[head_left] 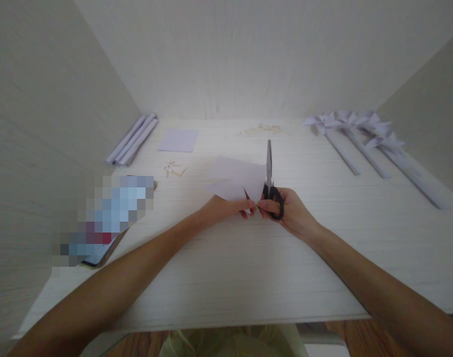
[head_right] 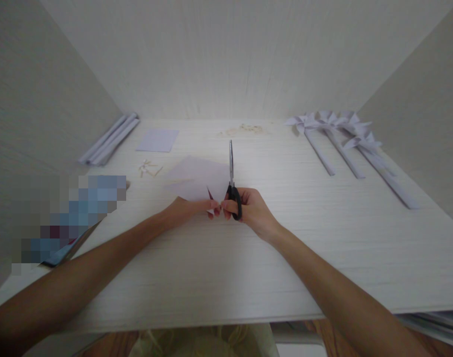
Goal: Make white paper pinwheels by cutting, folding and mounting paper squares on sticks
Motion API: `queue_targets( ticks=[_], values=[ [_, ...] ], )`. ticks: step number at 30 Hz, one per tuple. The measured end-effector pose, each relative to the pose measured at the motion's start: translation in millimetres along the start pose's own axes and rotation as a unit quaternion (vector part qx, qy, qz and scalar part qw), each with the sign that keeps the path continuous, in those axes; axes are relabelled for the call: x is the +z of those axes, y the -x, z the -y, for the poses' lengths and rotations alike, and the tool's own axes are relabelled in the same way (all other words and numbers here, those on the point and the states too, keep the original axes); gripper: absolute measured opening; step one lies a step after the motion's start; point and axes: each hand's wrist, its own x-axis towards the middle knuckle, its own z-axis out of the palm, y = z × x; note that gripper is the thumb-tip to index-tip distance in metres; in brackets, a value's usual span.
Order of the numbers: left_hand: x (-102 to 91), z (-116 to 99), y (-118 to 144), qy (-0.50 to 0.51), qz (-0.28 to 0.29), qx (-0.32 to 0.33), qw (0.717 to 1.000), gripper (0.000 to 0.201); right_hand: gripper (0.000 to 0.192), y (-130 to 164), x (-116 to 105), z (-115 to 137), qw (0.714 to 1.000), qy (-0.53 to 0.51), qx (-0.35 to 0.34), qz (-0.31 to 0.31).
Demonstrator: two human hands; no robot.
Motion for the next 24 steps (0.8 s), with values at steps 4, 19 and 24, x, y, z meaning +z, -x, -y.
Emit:
queue_targets(
  ticks=[4, 19, 24],
  values=[
    [-1.8, 0.8, 0.0, 0.013, 0.026, 0.007, 1.000, 0.011, 0.018, 0.9, 0.4, -0.1, 1.000, 0.004, 0.001, 0.001],
    [-1.1, -2.0, 1.9, -0.028, 0.007, 0.015, 0.999, 0.012, 0.018, -1.0, 1.5, -1.0, 1.000, -0.004, -0.002, -0.012],
    [-0.2, -3.4, 2.2, -0.038, -0.008, 0.003, 0.999, 0.012, 0.018, -0.4, 1.9, -1.2, 1.000, -0.006, -0.007, -0.010]
  ],
)
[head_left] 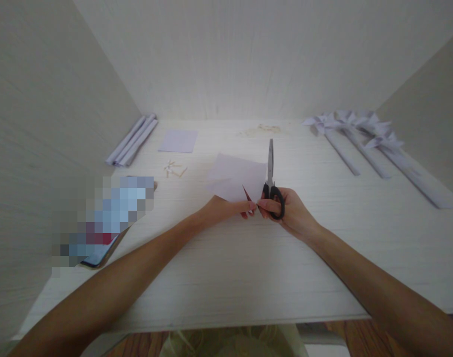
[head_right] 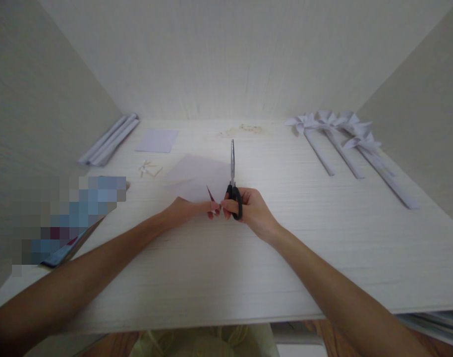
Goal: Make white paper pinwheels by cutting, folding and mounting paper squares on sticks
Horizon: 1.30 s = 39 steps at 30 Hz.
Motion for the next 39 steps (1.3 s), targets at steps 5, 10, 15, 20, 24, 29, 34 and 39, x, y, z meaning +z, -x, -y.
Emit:
queue_targets(
  ticks=[5, 10, 15, 20, 24, 29, 34, 39],
  values=[
    [0.5, 2.5, -0.2, 0.017, -0.002, 0.004, 1.000, 0.013, 0.018, -0.3, -1.0, -1.3, 1.000, 0.008, -0.006, 0.000],
    [1.8, 2.6, -0.2, 0.041, -0.006, 0.012, 0.999, 0.010, 0.017, 0.2, -0.4, 0.1, 1.000, 0.005, -0.021, 0.005],
    [1.6, 3.4, -1.0, 0.046, 0.003, 0.015, 0.999, 0.011, 0.016, -0.3, -0.3, -0.6, 1.000, 0.005, -0.030, -0.003],
    [1.4, 3.0, -0.6, 0.051, 0.011, 0.014, 0.999, 0.012, 0.015, -1.0, 0.0, -0.4, 0.999, 0.006, -0.033, -0.004],
    [3.1, 1.7, -0.9, 0.042, 0.003, -0.003, 0.999, 0.012, 0.015, -0.8, 1.1, -0.5, 0.999, 0.006, -0.032, -0.014],
    [3.7, 2.7, -1.9, 0.050, -0.002, 0.005, 0.999, 0.011, 0.015, -0.5, 2.4, -0.5, 0.999, 0.011, -0.031, -0.026],
    [4.0, 3.3, -2.3, 0.076, -0.031, -0.009, 0.997, 0.013, 0.017, -0.5, 1.1, 0.3, 0.999, 0.010, -0.027, -0.018],
    [5.7, 0.3, -2.2, 0.072, -0.039, -0.011, 0.997, 0.012, 0.018, -1.0, 0.3, 0.0, 1.000, 0.017, -0.017, -0.016]
  ],
)
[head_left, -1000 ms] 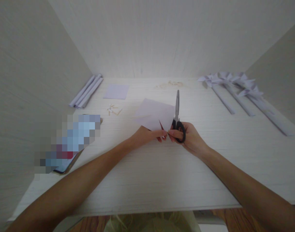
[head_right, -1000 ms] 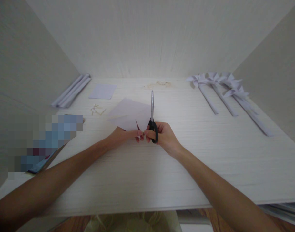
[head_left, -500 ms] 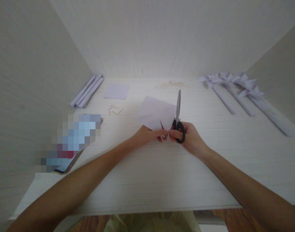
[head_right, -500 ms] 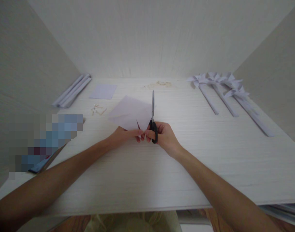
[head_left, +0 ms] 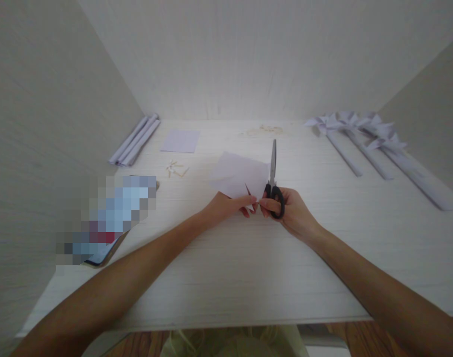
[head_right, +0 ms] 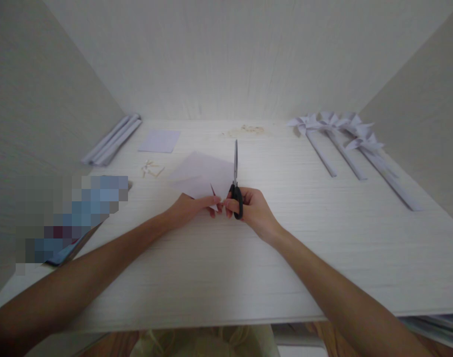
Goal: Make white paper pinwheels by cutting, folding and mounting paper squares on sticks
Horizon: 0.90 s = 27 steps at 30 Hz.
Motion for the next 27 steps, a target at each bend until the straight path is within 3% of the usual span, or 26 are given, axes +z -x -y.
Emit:
queue_targets(
  ticks=[5, 8, 10, 13, 15, 17, 21, 27],
  values=[
    [0.9, 1, -2, -0.011, -0.037, -0.012, 0.999, 0.012, 0.021, -2, -4, 1, 0.998, 0.059, 0.006, -0.024],
    [-2.8, 5, -5, -0.017, -0.105, 0.013, 0.994, 0.015, 0.022, -2, -13, 5, 0.980, 0.190, -0.011, -0.058],
    [-7.2, 7, -8, -0.024, -0.158, 0.040, 0.986, 0.017, 0.022, -1, -19, 9, 0.938, 0.337, -0.038, -0.075],
    [-14.1, 9, -12, -0.004, -0.217, 0.071, 0.974, 0.016, 0.020, 4, -26, 15, 0.816, 0.567, -0.071, -0.090],
    [-17.1, 9, -14, 0.017, -0.244, 0.079, 0.966, 0.016, 0.019, 7, -26, 19, 0.743, 0.661, -0.074, -0.077],
    [-18.3, 9, -14, 0.028, -0.265, 0.075, 0.961, 0.016, 0.019, 9, -25, 20, 0.695, 0.713, -0.071, -0.059],
    [-17.8, 8, -15, 0.019, -0.282, 0.070, 0.957, 0.016, 0.020, 11, -21, 21, 0.648, 0.756, -0.077, -0.049],
    [-16.4, 8, -14, 0.000, -0.279, 0.075, 0.957, 0.016, 0.020, 13, -18, 22, 0.622, 0.777, -0.074, -0.065]
  ],
)
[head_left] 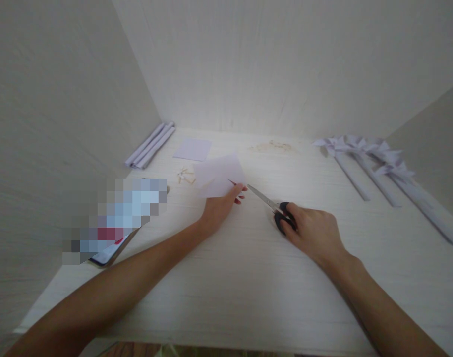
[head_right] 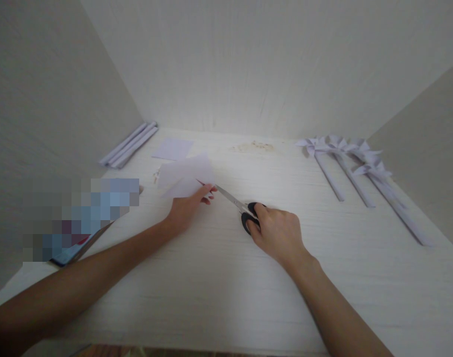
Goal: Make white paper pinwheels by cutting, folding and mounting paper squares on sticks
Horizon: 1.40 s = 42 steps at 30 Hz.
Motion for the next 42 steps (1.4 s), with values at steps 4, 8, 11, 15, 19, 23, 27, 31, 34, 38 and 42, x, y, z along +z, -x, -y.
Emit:
queue_targets(
  ticks=[4, 8, 11, 15, 19, 23, 27, 31, 34, 38, 42],
  values=[
    [-0.1, -1, 1, -0.013, 0.005, -0.005, 1.000, 0.017, 0.020, 0, 0, 1, 1.000, 0.004, 0.001, -0.002],
    [-0.1, 0, 1, -0.013, 0.005, -0.005, 1.000, 0.017, 0.020, 0, 1, 2, 1.000, 0.003, -0.004, -0.002],
    [0.3, 1, 1, -0.003, 0.008, 0.003, 1.000, 0.016, 0.020, 1, 0, 1, 1.000, 0.005, -0.005, 0.000],
    [1.3, 1, 1, 0.008, 0.001, 0.005, 1.000, 0.016, 0.020, 1, -1, 3, 1.000, 0.013, -0.003, 0.006],
    [1.7, 0, 2, 0.024, 0.005, 0.011, 1.000, 0.015, 0.020, 1, -2, 4, 1.000, 0.027, 0.000, -0.001],
    [1.3, 0, 2, 0.044, 0.016, 0.022, 0.999, 0.014, 0.019, 1, -5, 5, 0.999, 0.037, 0.010, 0.000],
    [0.8, 1, 2, 0.040, 0.017, 0.023, 0.999, 0.015, 0.018, 1, -9, 8, 0.998, 0.047, 0.026, 0.023],
    [0.6, 1, 1, 0.044, 0.017, 0.021, 0.999, 0.016, 0.018, 1, -12, 12, 0.997, 0.054, 0.036, 0.042],
    [0.8, 0, 1, 0.044, 0.017, 0.012, 0.999, 0.016, 0.018, 0, -12, 13, 0.997, 0.055, 0.039, 0.042],
    [1.1, 0, 2, 0.051, 0.014, 0.009, 0.999, 0.015, 0.019, 1, -10, 12, 0.997, 0.053, 0.037, 0.037],
    [1.3, 1, 1, 0.059, 0.011, 0.009, 0.998, 0.014, 0.019, 1, -9, 12, 0.998, 0.050, 0.034, 0.036]
  ],
)
